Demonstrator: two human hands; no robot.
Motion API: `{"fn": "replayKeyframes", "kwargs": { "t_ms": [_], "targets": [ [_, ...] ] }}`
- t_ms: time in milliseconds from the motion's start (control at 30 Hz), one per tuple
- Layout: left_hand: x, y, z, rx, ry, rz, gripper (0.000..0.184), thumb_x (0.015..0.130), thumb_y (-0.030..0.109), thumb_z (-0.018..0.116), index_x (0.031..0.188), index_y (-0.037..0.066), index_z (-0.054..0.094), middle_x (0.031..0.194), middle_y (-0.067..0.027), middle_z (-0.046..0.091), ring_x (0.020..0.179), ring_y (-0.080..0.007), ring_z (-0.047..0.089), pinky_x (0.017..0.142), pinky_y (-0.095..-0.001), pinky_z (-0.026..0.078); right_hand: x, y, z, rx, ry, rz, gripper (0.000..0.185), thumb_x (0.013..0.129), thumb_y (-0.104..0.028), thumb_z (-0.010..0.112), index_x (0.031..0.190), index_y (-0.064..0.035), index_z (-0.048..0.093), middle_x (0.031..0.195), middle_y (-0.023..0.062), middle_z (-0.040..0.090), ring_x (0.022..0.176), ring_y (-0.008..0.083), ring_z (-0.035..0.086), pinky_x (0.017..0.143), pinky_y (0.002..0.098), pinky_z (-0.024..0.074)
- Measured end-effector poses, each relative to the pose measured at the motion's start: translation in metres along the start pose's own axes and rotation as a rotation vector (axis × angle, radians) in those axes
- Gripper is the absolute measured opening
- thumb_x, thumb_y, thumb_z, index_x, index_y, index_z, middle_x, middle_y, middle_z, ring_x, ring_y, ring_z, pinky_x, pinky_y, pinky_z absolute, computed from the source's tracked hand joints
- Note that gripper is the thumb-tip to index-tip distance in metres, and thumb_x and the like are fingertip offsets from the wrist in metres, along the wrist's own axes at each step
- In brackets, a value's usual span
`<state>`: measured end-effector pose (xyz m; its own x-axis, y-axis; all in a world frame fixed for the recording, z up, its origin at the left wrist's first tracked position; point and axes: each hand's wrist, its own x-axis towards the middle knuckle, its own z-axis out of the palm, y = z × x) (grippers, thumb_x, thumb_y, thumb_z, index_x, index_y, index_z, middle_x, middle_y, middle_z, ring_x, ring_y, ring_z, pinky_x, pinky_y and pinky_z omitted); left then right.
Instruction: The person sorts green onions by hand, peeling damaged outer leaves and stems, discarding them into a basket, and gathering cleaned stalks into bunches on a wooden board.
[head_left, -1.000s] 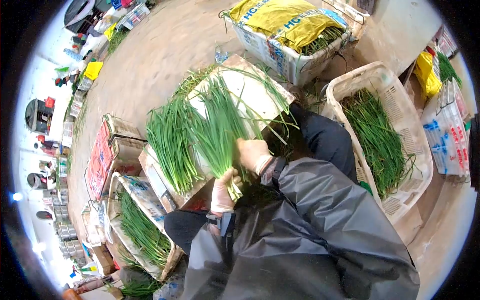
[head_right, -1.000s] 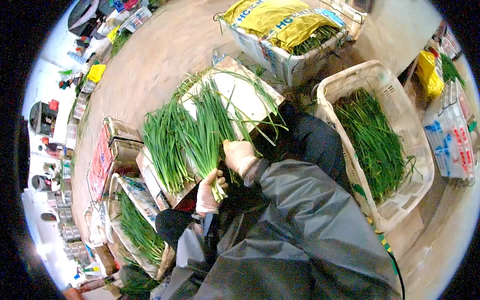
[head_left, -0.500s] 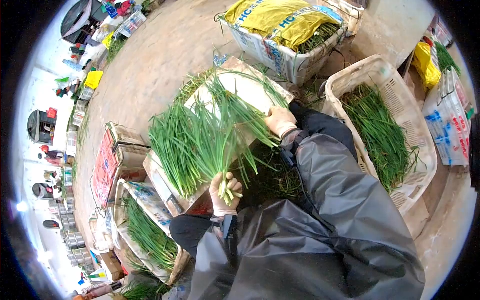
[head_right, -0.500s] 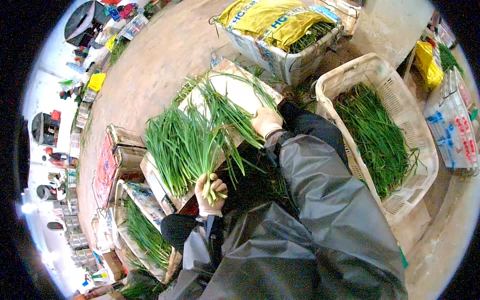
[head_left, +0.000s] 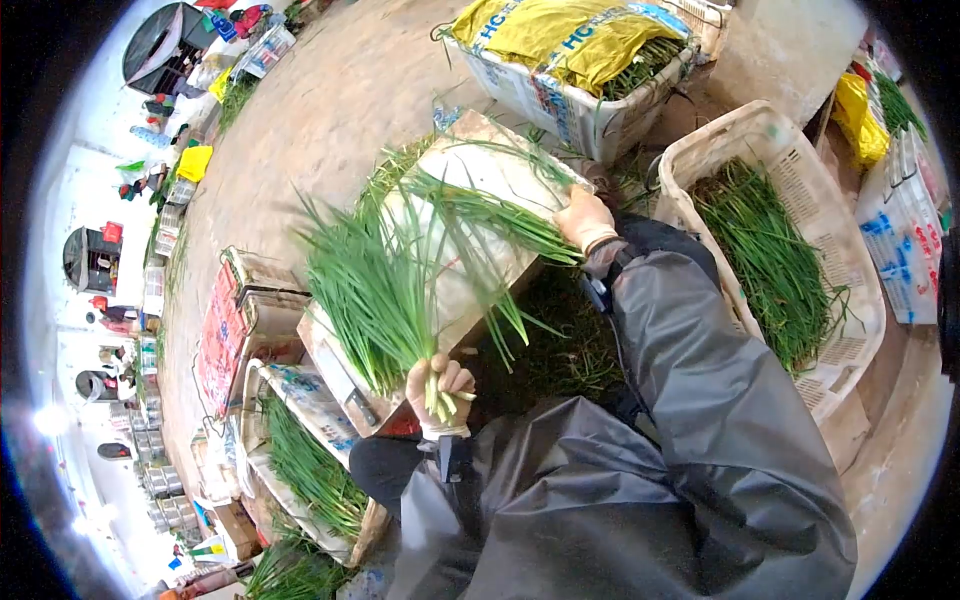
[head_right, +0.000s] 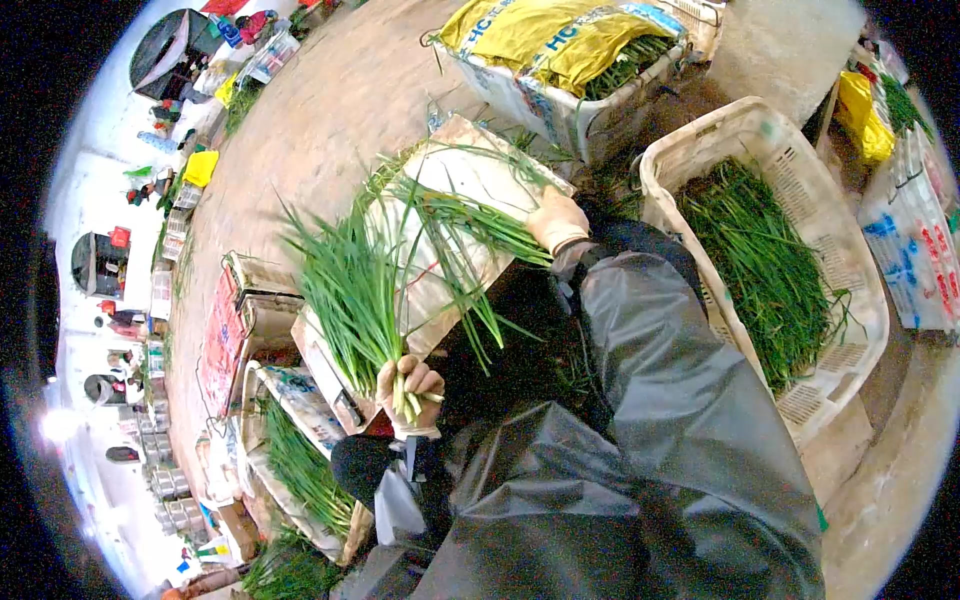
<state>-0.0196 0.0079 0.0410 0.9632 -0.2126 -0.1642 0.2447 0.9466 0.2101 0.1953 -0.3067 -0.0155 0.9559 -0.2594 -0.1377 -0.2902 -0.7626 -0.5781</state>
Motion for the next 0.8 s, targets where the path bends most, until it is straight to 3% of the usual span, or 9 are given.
{"fn": "replayKeyframes", "kwargs": {
  "t_ms": [100,200,233,300,333,400,567,667,800],
  "targets": [
    [0.0,-0.007,0.003,-0.04,0.056,0.013,0.02,0.099,0.02,0.06,0.096,0.001,0.061,0.093,-0.0061,0.067,0.064,-0.0116,0.05,0.061,-0.0281,0.039,-0.042,-0.03,-0.019,0.063,0.24,-0.225,0.035,0.089,-0.027,0.065,0.118,-0.008,0.067,0.097,0.0187,0.074,0.087,0.0358,0.072,0.076,0.0444,0.0567],
    [0.001,-0.009,0.007,-0.042,0.058,0.01,0.019,0.099,0.02,0.061,0.095,0.001,0.061,0.092,-0.0057,0.066,0.064,-0.0111,0.049,0.061,-0.0278,0.039,-0.081,-0.039,-0.003,0.511,-0.321,-0.41,0.029,0.091,-0.026,0.066,0.104,0.0,0.07,0.092,0.0152,0.075,0.071,0.0216,0.071,0.073,0.0387,0.0578],
    [0.001,-0.01,0.008,-0.051,0.068,0.007,0.018,0.098,0.02,0.061,0.094,0.002,0.06,0.091,-0.0053,0.065,0.063,-0.0109,0.048,0.061,-0.0275,0.039,-0.099,-0.049,-0.013,0.512,-0.631,-0.449,0.034,0.089,-0.025,0.069,0.107,0.0037,0.07,0.099,0.0165,0.075,0.079,0.0236,0.072,0.079,0.0387,0.0585],
    [0.003,-0.013,0.011,-0.051,0.062,0.004,0.018,0.099,0.02,0.061,0.095,0.002,0.059,0.092,-0.0062,0.065,0.062,-0.0114,0.049,0.06,-0.0274,0.04,-0.125,-0.051,0.02,0.584,-0.882,-0.577,0.057,0.083,-0.028,0.072,0.13,0.0028,0.061,0.115,0.0199,0.072,0.105,0.0306,0.069,0.095,0.038,0.0544],
    [0.003,-0.015,0.012,-0.051,0.062,0.005,0.018,0.099,0.02,0.06,0.096,0.002,0.059,0.092,-0.0066,0.065,0.062,-0.0116,0.049,0.059,-0.0273,0.04,-0.139,-0.053,0.04,0.598,-0.791,-0.639,0.057,0.076,-0.029,0.074,0.122,0.0031,0.063,0.111,0.0235,0.072,0.106,0.0336,0.07,0.092,0.0401,0.0545],
    [0.003,-0.018,0.012,-0.051,0.093,-0.005,0.018,0.1,0.019,0.06,0.097,0.002,0.059,0.091,-0.0069,0.065,0.062,-0.0117,0.049,0.059,-0.0275,0.04,-0.157,-0.066,0.043,0.464,-0.805,-0.517,0.073,0.078,-0.029,0.076,0.14,0.0017,0.051,0.129,0.0239,0.065,0.118,0.0348,0.063,0.104,0.0386,0.0481],
    [0.001,-0.019,0.006,0.018,0.121,-0.01,0.018,0.097,0.019,0.062,0.094,0.002,0.061,0.091,-0.0088,0.065,0.063,-0.0132,0.048,0.061,-0.0288,0.04,-0.162,-0.079,0.08,0.767,-0.72,-0.539,0.089,0.076,-0.029,0.075,0.152,-0.0066,0.037,0.1,0.0204,0.074,0.095,0.0346,0.072,0.087,0.0386,0.0554],
    [0.0,-0.017,0.0,0.035,0.156,-0.013,0.018,0.097,0.02,0.062,0.096,0.002,0.062,0.091,-0.0093,0.065,0.064,-0.0139,0.048,0.061,-0.0289,0.04,-0.167,-0.085,0.062,0.854,-0.659,-0.544,0.06,0.083,-0.03,0.072,0.137,-0.0107,0.056,0.095,0.0174,0.075,0.09,0.0327,0.073,0.083,0.0384,0.0559],
    [0.002,-0.017,-0.005,0.057,0.212,-0.052,0.02,0.098,0.022,0.062,0.099,0.002,0.061,0.093,-0.0081,0.065,0.066,-0.0135,0.049,0.061,-0.0285,0.041,-0.168,-0.077,0.039,0.488,-0.49,-0.659,0.031,0.093,-0.038,0.064,0.103,-0.0101,0.073,0.096,0.0155,0.073,0.089,0.0385,0.069,0.08,0.0449,0.055]
  ]
}}
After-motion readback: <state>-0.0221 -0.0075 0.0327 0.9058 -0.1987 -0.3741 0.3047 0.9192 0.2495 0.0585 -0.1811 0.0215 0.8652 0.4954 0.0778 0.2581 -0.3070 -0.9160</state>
